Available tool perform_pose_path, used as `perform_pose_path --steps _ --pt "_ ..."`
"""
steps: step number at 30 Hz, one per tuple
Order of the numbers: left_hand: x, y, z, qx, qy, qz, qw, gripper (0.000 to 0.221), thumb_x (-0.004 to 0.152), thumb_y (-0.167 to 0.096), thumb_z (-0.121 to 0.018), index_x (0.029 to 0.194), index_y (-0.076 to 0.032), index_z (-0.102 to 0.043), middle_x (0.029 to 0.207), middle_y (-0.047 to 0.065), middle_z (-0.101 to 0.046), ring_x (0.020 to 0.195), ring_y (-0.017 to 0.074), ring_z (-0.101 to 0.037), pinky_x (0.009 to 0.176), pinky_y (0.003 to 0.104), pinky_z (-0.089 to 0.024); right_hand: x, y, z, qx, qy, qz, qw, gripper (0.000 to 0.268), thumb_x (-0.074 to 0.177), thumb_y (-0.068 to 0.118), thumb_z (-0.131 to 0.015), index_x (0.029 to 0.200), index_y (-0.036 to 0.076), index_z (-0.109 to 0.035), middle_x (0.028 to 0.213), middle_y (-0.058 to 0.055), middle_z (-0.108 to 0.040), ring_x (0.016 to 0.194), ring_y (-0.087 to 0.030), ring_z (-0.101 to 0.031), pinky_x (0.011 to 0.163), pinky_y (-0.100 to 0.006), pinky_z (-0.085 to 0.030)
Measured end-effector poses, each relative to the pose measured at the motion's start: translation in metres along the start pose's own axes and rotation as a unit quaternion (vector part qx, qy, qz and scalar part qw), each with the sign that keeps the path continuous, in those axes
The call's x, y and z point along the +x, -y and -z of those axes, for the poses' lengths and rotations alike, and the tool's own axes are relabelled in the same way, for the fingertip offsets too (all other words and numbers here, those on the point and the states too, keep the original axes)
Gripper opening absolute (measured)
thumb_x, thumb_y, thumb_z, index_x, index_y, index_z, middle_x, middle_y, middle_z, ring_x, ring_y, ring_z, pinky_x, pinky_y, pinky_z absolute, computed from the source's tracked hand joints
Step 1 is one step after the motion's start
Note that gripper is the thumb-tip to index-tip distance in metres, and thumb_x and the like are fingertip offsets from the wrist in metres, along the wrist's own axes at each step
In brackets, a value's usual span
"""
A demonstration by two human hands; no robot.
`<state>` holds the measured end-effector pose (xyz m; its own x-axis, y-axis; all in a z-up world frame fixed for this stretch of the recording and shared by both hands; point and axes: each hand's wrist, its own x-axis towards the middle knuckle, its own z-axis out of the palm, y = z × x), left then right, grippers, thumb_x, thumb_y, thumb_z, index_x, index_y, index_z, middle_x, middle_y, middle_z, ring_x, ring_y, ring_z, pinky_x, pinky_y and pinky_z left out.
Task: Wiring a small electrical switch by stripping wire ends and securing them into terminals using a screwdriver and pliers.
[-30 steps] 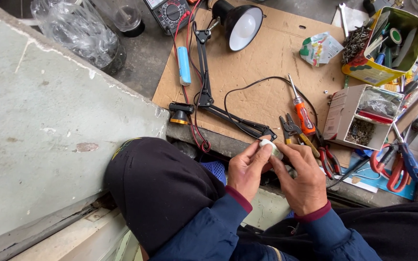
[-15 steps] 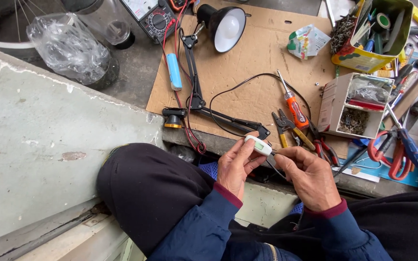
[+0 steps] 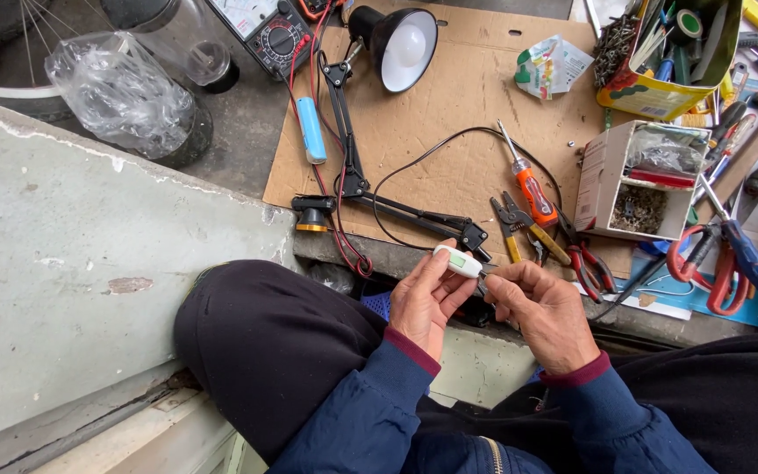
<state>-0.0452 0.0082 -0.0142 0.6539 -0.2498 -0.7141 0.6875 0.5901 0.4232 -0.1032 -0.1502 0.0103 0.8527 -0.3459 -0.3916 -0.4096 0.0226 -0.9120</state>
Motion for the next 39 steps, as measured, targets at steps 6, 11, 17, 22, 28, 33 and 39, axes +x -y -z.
perform_pose_path --steps 6,11,17,22,28,33,39 --pt "-0.001 -0.003 -0.001 -0.034 0.000 0.036 0.999 0.048 0.103 -0.023 -0.076 0.147 -0.004 -0.072 0.133 0.024 -0.077 0.113 0.0265 -0.078 0.104 0.039 -0.068 0.000 -0.005 0.000 0.019 0.003 0.011 1.000 0.018 0.103 0.014 -0.081 0.107 -0.002 -0.085 0.063 -0.016 -0.072 0.056 -0.013 -0.056 0.053 -0.024 -0.044" --pt "0.004 -0.001 0.001 -0.052 0.002 0.052 0.997 0.048 0.103 -0.023 -0.077 0.147 -0.005 -0.072 0.133 0.023 -0.077 0.113 0.0258 -0.078 0.104 0.039 -0.068 0.004 -0.015 0.004 0.023 -0.002 0.017 1.000 0.017 0.102 0.012 -0.082 0.109 -0.004 -0.085 0.076 -0.020 -0.079 0.063 -0.018 -0.070 0.056 -0.026 -0.051" --pt "0.000 -0.002 -0.002 -0.039 0.002 0.041 0.998 0.052 0.101 -0.022 -0.079 0.150 -0.005 -0.070 0.135 0.024 -0.076 0.116 0.0266 -0.078 0.106 0.041 -0.067 0.008 -0.023 0.009 0.003 0.002 0.026 1.000 0.017 0.101 0.012 -0.083 0.110 -0.003 -0.085 0.080 -0.018 -0.080 0.068 -0.017 -0.072 0.060 -0.025 -0.053" --pt "-0.005 -0.004 -0.005 -0.029 0.006 0.025 0.999 0.055 0.100 -0.020 -0.080 0.151 -0.005 -0.069 0.137 0.025 -0.076 0.118 0.0277 -0.077 0.108 0.042 -0.066 0.010 -0.029 0.013 0.018 0.001 0.017 1.000 0.018 0.103 0.010 -0.081 0.113 -0.004 -0.084 0.084 -0.019 -0.081 0.073 -0.020 -0.075 0.061 -0.026 -0.054" --pt "-0.008 -0.005 -0.009 -0.039 0.011 0.019 0.999 0.056 0.099 -0.016 -0.081 0.152 -0.005 -0.069 0.138 0.027 -0.075 0.119 0.0295 -0.077 0.109 0.044 -0.066 0.013 -0.033 0.013 0.033 0.004 0.013 0.999 0.016 0.105 0.008 -0.077 0.115 -0.004 -0.082 0.087 -0.017 -0.081 0.076 -0.019 -0.076 0.063 -0.026 -0.055" --pt "-0.015 -0.008 -0.014 -0.029 0.000 0.012 1.000 0.058 0.098 -0.017 -0.081 0.153 -0.004 -0.069 0.139 0.027 -0.075 0.122 0.0272 -0.075 0.112 0.040 -0.063 0.010 -0.008 0.005 0.085 0.024 -0.035 0.995 0.031 0.103 0.005 -0.074 0.132 -0.007 -0.075 0.093 -0.025 -0.080 0.077 -0.026 -0.076 0.063 -0.031 -0.059" --pt "-0.020 -0.005 -0.019 0.045 0.017 -0.011 0.999 0.057 0.098 -0.022 -0.080 0.152 -0.010 -0.071 0.139 0.020 -0.077 0.123 0.0201 -0.070 0.118 0.037 -0.059 0.011 -0.001 0.001 0.122 0.030 -0.043 0.991 0.040 0.101 0.012 -0.080 0.133 -0.010 -0.071 0.098 -0.027 -0.080 0.083 -0.026 -0.076 0.067 -0.033 -0.062"
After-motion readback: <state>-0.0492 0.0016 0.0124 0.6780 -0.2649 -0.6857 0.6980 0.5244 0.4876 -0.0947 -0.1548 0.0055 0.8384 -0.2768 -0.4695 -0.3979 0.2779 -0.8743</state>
